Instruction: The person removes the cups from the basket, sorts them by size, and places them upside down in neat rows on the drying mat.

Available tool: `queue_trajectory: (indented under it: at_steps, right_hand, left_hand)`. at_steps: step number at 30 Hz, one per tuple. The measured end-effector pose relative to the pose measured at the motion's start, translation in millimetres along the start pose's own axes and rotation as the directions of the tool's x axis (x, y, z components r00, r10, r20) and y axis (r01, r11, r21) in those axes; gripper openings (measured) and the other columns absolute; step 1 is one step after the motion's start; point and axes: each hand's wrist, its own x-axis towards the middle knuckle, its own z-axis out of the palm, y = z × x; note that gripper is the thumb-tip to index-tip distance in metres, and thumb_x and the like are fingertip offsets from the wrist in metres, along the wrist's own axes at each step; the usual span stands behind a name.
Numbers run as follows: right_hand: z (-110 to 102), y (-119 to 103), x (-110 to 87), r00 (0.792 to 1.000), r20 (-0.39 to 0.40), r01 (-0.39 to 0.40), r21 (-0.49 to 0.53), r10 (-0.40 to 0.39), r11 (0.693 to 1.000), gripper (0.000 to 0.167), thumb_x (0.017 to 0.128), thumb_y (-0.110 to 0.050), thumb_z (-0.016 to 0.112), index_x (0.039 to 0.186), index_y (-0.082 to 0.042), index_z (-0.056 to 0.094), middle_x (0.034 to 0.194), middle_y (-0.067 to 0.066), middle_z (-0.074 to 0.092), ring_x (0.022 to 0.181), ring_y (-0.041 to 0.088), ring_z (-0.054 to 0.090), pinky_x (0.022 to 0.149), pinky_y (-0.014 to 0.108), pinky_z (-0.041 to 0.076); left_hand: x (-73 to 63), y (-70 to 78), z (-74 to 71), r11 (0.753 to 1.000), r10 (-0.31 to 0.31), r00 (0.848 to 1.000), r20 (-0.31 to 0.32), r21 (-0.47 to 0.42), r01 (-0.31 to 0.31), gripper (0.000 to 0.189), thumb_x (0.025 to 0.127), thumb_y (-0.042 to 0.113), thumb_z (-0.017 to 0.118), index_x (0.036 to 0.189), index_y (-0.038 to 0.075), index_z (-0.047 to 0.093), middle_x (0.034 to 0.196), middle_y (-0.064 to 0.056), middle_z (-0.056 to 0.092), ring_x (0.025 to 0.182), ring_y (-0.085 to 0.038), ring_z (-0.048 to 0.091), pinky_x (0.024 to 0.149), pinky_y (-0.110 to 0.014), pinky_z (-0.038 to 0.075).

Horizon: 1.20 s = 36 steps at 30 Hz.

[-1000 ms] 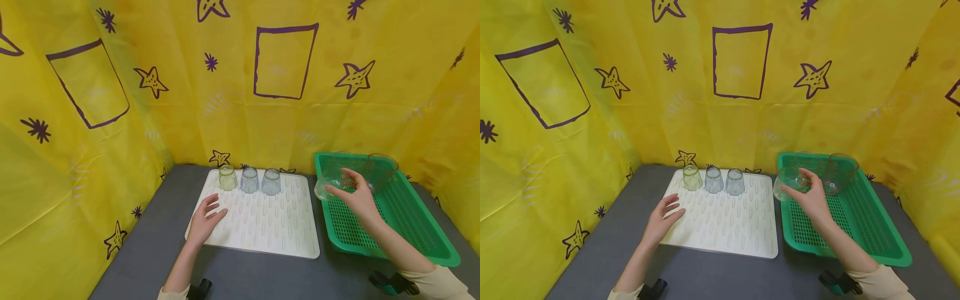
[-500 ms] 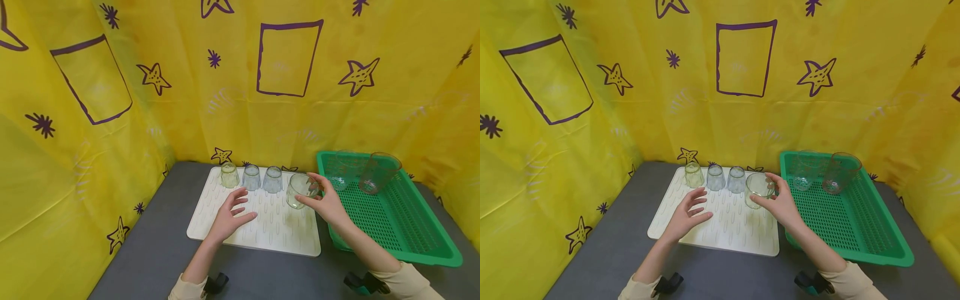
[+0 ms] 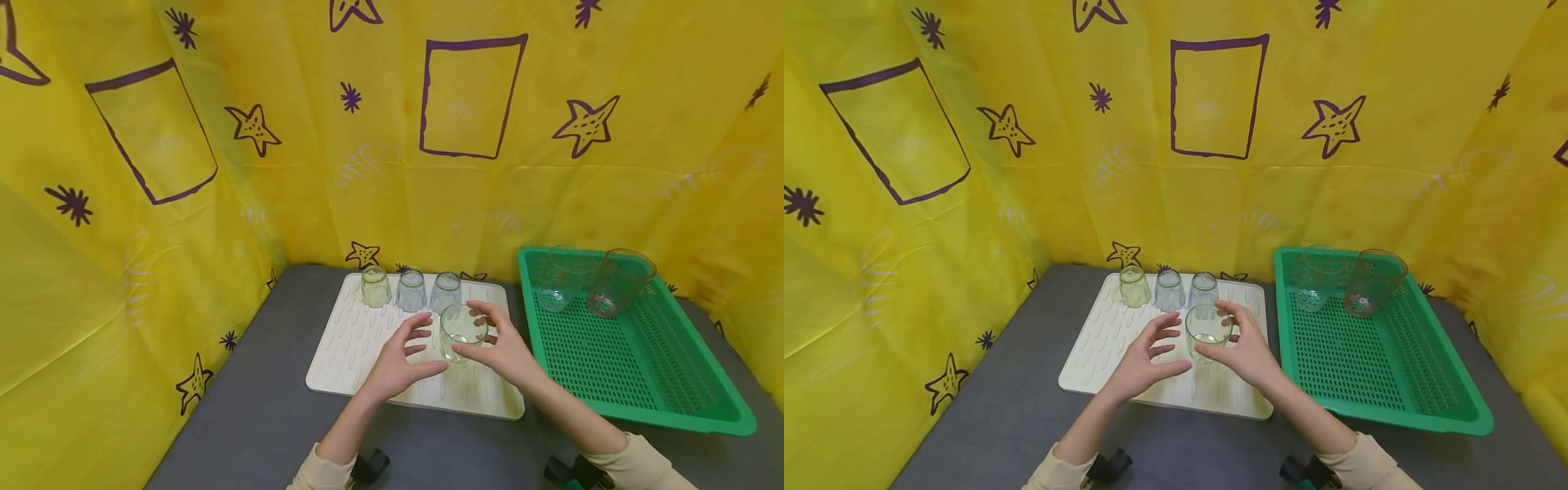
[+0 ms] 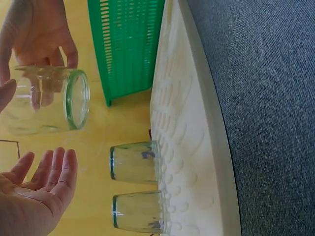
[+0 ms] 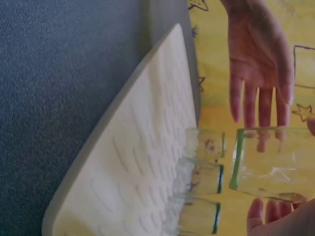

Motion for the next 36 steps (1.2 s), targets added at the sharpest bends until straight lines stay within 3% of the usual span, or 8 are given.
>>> queue_trajectory:
  at_steps: [10,17,22,28,32,36]
  right_hand:
    - [12,3,-6.3,0.999,0.052,-0.006,0.045,0.004,0.999,0.074,0.076,-0.022,0.084,0.139,-0.017,0.046,0.128,0.01,0.047,0.116,0.029,0.044,0.097,0.047,0.04]
    - [15,4,-9.2,0.998,0.06,-0.005,0.087,0.0,0.996,0.077,0.075,-0.019,0.085,0.14,-0.015,0.045,0.128,0.009,0.048,0.117,0.029,0.044,0.098,0.053,0.039]
    - [12,5,-10.9,0.997,0.079,0.012,0.103,-0.02,0.995,0.076,0.077,-0.02,0.083,0.142,-0.017,0.044,0.129,0.009,0.049,0.12,0.03,0.043,0.1,0.054,0.038]
    - [6,13,-14.7,0.987,0.097,0.113,0.133,-0.127,0.985,0.07,0.083,-0.013,0.076,0.143,-0.014,0.041,0.133,0.009,0.048,0.117,0.03,0.044,0.096,0.048,0.044]
    - [7,19,-15.9,0.98,0.119,0.147,0.114,-0.161,0.983,0.072,0.082,-0.011,0.077,0.143,-0.013,0.039,0.137,0.008,0.046,0.116,0.027,0.043,0.095,0.041,0.047]
    - [12,22,-16.3,0.982,0.122,0.133,0.097,-0.145,0.986,0.075,0.08,-0.015,0.08,0.143,-0.013,0.039,0.136,0.008,0.047,0.119,0.028,0.042,0.096,0.046,0.044]
  left_hand:
    - [1.6,-0.5,11.3,1.0,-0.025,1.0,0.011,0.008,0.025,0.076,0.079,0.014,0.082,0.144,0.015,0.044,0.136,-0.004,0.052,0.122,-0.022,0.05,0.097,-0.039,0.046]
    - [2.6,0.0,12.9,1.0,-0.019,1.0,-0.004,-0.004,0.019,0.074,0.078,0.002,0.08,0.142,0.005,0.044,0.132,-0.013,0.055,0.121,-0.032,0.052,0.097,-0.053,0.044]
    - [-0.5,-0.5,12.9,1.0,-0.019,1.0,-0.02,-0.01,0.019,0.072,0.078,0.008,0.081,0.141,0.013,0.047,0.131,-0.008,0.056,0.121,-0.025,0.053,0.096,-0.044,0.047]
    - [-2.3,-3.5,11.4,0.985,-0.027,0.999,-0.047,-0.174,0.019,0.069,0.08,0.009,0.08,0.14,0.013,0.046,0.133,-0.013,0.054,0.123,-0.026,0.052,0.096,-0.038,0.047]
    - [-3.1,-2.3,11.5,0.944,-0.043,0.998,-0.052,-0.329,0.023,0.07,0.081,0.002,0.076,0.142,0.009,0.041,0.136,-0.016,0.052,0.126,-0.029,0.049,0.096,-0.038,0.046]
    - [-5.2,0.2,13.9,0.904,-0.06,0.998,-0.03,-0.425,0.041,0.071,0.083,0.0,0.074,0.143,0.009,0.037,0.14,-0.016,0.049,0.128,-0.03,0.047,0.097,-0.037,0.046]
